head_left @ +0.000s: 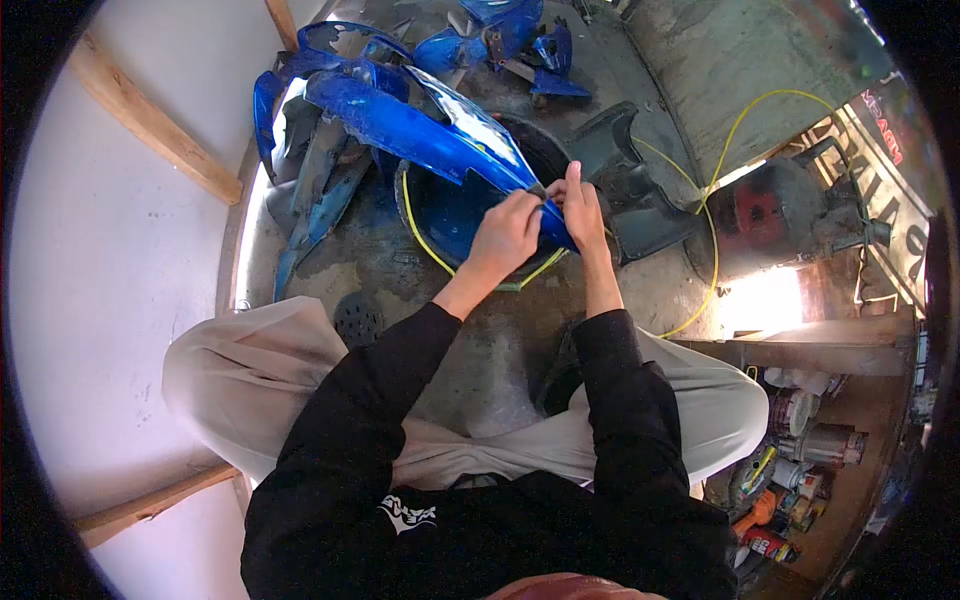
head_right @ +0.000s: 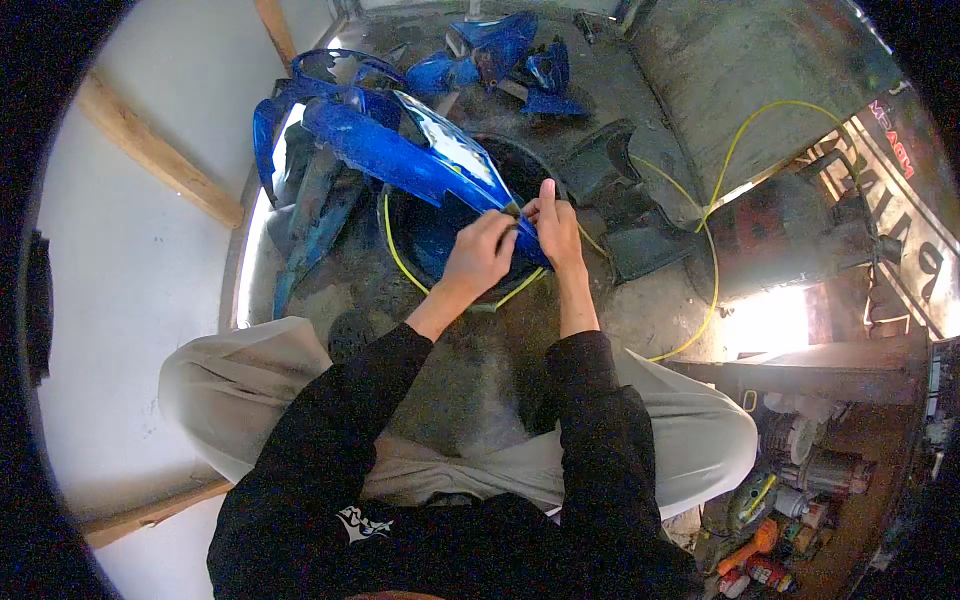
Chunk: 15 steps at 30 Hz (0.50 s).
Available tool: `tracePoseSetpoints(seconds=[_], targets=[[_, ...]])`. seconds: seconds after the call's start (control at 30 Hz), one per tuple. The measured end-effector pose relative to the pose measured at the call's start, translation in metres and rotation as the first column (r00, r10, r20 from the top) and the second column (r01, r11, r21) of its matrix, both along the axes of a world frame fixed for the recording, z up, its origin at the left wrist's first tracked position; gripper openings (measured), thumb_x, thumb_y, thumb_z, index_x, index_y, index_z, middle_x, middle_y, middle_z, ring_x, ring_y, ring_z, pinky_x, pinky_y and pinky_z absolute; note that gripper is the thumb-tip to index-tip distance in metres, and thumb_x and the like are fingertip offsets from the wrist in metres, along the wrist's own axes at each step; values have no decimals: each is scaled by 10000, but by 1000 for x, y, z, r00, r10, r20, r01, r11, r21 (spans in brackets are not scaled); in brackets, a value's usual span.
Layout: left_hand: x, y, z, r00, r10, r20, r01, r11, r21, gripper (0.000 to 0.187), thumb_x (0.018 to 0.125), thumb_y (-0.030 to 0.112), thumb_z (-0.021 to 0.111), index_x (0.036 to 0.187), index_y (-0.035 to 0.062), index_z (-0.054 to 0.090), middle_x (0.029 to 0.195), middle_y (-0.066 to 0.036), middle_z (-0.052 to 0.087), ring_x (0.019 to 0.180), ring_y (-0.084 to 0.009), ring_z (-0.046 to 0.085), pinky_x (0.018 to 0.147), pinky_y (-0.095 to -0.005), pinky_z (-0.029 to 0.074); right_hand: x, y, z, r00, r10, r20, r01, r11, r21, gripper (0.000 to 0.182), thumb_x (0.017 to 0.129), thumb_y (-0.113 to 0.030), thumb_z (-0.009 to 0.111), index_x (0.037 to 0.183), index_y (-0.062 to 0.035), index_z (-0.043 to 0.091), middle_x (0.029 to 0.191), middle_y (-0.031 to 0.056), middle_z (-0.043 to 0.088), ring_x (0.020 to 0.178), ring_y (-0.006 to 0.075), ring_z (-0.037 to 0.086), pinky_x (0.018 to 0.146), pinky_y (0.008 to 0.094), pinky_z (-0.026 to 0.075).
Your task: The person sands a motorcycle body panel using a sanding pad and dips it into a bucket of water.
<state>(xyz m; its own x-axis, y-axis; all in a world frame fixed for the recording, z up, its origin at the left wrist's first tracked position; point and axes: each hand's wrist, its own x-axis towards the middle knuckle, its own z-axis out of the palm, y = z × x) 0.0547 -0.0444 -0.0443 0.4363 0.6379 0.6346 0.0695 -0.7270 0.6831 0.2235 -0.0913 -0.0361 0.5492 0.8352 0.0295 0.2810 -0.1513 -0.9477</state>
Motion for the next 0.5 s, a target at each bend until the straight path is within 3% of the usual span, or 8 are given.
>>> tracePoseSetpoints(seconds=[0.1,0.27,0.33,0.37,0.43,0.5], targets=[[-3,5,2,995,-95,-24,95,995,-9,120,882,86,710,962,-1,688,911,-173,683,851,-397,678,741,-462,541,-2,-6,4,997,20,78,-20,1000,-2,873,1082,-635,325,761,72,722,674,107,663,670,188,603,693,341,478],[1,3,5,994,-62,-86,59,998,-35,122,868,83,721,956,3,695,911,-175,693,841,-395,683,740,-455,542,-3,-4,-5,996,-25,88,16,995,98,736,1077,-555,463,790,64,738,643,93,632,649,176,589,659,361,470],[1,7,5,1000,5,-15,-5,1000,-22,96,880,107,686,928,23,683,897,-173,684,832,-399,674,744,-483,539,-4,-6,-4,996,-29,89,24,998,62,712,1072,-544,484,793,57,744,621,81,616,629,164,574,639,362,461],[3,16,7,988,141,67,-141,990,0,99,889,106,673,887,7,677,863,-181,680,811,-405,673,738,-484,534,-5,-6,-4,996,-29,86,26,999,28,688,1068,-532,505,796,50,751,599,70,599,609,153,559,619,363,452],[-6,48,8,959,275,67,-266,957,-117,129,904,104,668,850,-13,674,797,-190,682,762,-388,691,712,-474,533,-9,-8,-1,991,-37,127,27,997,77,685,1060,-532,520,765,49,732,558,70,558,581,132,519,588,368,426],[-14,57,9,953,286,100,-238,911,-336,153,914,102,668,825,-22,670,753,-203,688,708,-374,703,674,-462,529,-7,-6,0,975,6,220,-15,999,35,680,1058,-515,533,722,58,682,549,81,519,573,135,487,574,377,404]])
